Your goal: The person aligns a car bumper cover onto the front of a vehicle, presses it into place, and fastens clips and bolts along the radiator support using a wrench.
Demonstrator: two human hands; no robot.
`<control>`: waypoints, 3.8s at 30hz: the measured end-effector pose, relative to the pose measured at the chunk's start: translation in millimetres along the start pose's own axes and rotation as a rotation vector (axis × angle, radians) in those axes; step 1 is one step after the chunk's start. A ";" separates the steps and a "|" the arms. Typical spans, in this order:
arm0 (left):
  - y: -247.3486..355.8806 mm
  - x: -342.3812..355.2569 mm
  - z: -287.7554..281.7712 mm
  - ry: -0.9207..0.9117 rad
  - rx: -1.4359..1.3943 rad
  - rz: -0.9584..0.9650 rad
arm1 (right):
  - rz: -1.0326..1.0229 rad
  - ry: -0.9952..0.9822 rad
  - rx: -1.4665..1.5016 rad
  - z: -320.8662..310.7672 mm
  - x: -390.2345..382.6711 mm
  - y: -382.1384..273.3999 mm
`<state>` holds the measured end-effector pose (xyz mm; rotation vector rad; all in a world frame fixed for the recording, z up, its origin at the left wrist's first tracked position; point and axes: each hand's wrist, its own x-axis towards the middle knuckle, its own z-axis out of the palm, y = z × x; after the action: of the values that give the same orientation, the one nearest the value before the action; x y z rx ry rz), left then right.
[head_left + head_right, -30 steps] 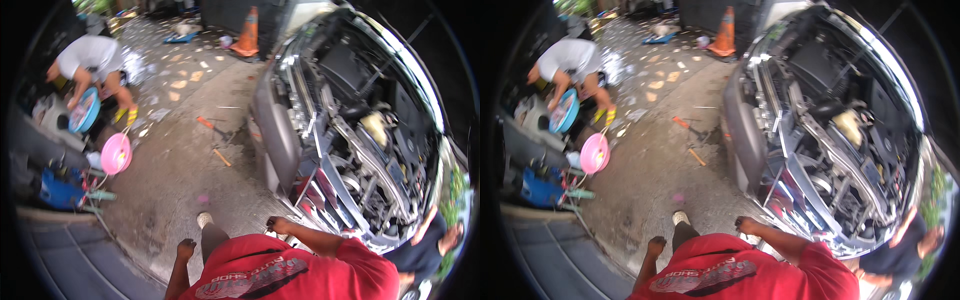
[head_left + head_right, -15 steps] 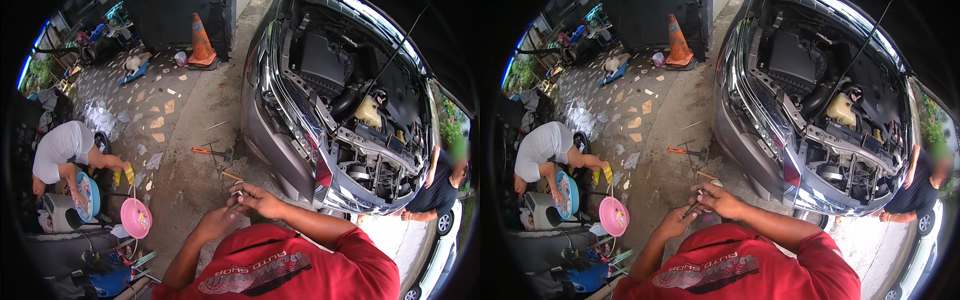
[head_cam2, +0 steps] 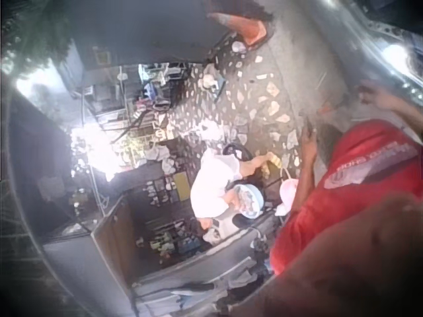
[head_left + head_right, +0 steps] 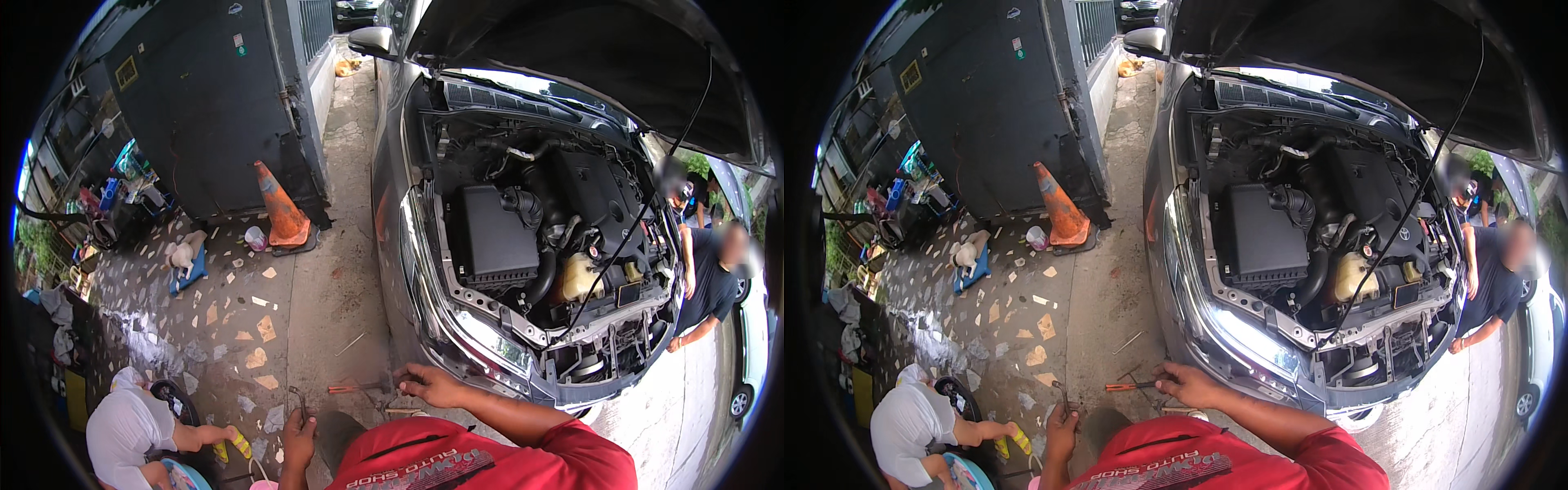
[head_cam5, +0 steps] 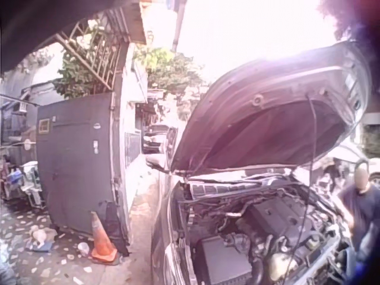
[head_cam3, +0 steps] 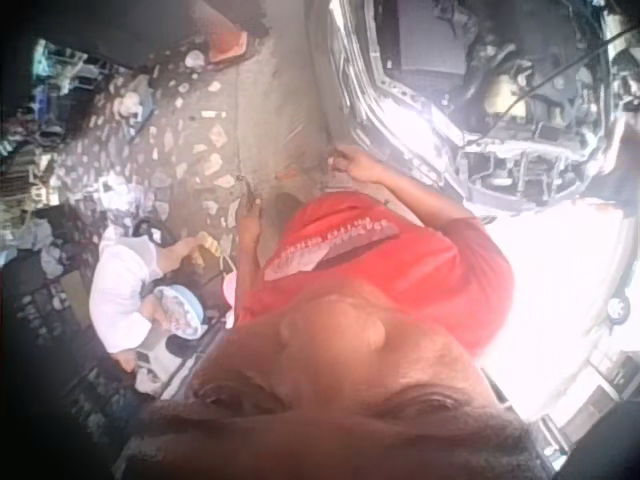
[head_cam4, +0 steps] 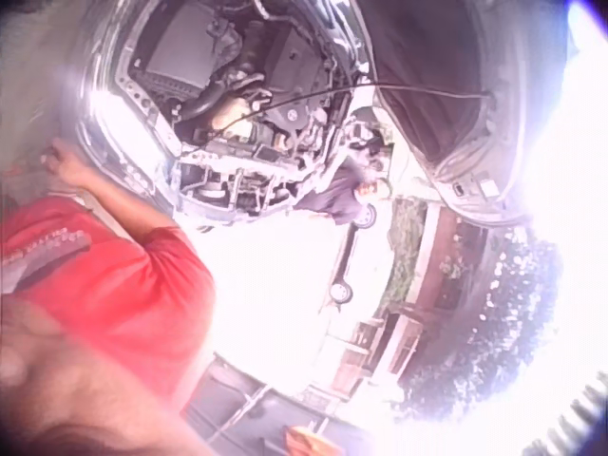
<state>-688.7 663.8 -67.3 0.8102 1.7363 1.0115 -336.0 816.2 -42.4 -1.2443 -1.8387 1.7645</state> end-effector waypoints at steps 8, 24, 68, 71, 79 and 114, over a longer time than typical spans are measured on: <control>33.9 249.5 -73.0 -0.217 0.036 -0.013 | 0.120 0.336 -0.108 -2.3 150.7 -41.4; 268.5 681.9 -248.8 -0.143 0.374 0.505 | 0.337 0.977 -0.241 -98.8 257.7 -244.3; 343.9 780.1 -78.2 -0.362 0.890 0.403 | 0.027 1.920 -0.241 -647.5 438.0 -202.1; 349.5 799.3 -77.8 -0.494 0.925 0.483 | -0.026 1.941 -0.017 -651.3 446.6 -203.7; 408.4 773.9 -44.4 -0.494 0.746 0.203 | -0.327 1.925 0.564 -661.5 404.9 -182.1; 600.8 582.0 292.0 -1.287 0.598 1.419 | -0.432 0.746 0.867 -335.6 382.9 -220.2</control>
<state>-566.0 1506.4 177.7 2.4895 0.0900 0.3823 -393.8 1350.0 96.9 -0.8595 -0.7024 1.3211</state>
